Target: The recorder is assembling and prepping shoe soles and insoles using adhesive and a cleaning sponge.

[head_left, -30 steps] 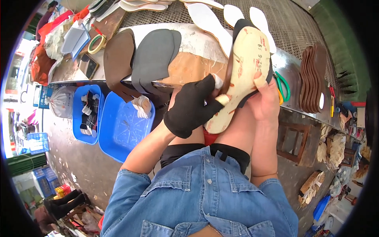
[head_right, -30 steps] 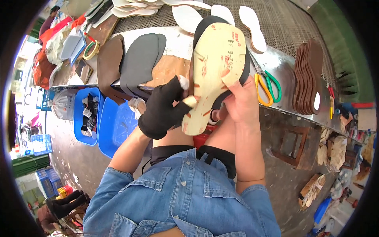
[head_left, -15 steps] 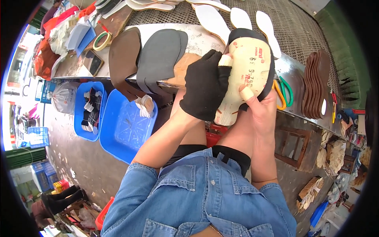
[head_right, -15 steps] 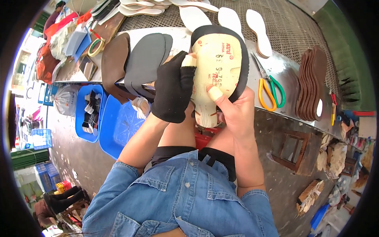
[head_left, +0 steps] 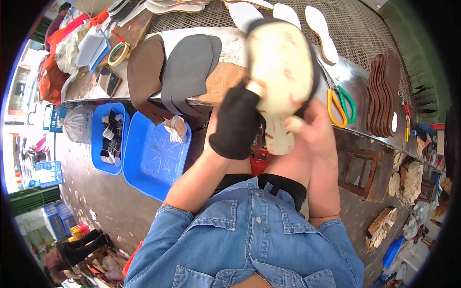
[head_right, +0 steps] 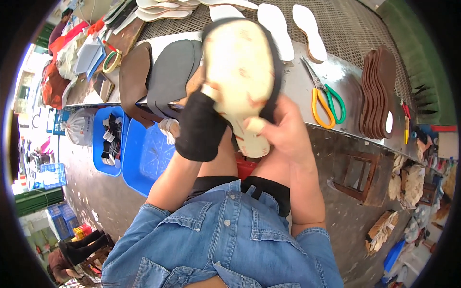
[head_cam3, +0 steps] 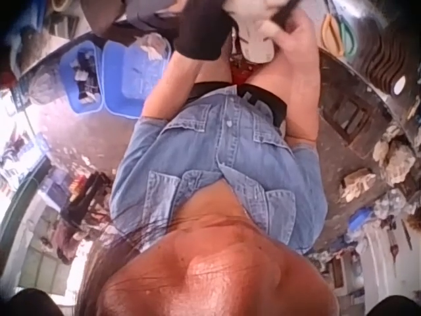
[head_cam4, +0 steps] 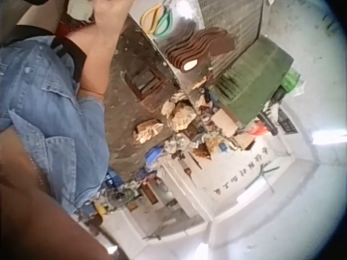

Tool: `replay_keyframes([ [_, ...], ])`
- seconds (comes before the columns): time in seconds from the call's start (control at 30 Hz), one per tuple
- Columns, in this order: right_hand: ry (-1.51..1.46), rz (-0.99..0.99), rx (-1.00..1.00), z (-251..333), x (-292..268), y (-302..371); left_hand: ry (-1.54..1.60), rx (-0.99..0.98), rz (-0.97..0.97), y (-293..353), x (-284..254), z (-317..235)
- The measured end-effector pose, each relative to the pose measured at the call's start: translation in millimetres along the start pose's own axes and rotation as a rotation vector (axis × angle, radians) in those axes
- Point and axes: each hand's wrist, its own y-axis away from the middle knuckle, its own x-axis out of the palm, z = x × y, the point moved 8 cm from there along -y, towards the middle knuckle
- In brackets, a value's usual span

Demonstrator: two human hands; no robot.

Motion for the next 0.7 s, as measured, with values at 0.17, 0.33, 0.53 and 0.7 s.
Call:
replay_keyframes([
  [0.17, 0.223, 0.072, 0.208, -14, -33, 9, -0.268, 0.448, -0.084, -24, -23, -61],
  [0.33, 0.986, 0.466, 0.033, 36, -11, -13, -1.493, 0.862, 0.267, 28, 64, -90],
  [0.53, 0.881, 0.065, -0.360, 98, 1, -31, -1.230, 0.199, 0.378, -10, 21, -29],
  [0.7, 0.411, -0.229, -0.198, 50, -20, 4, -0.490, 0.088, 0.093, -7, 4, -29],
])
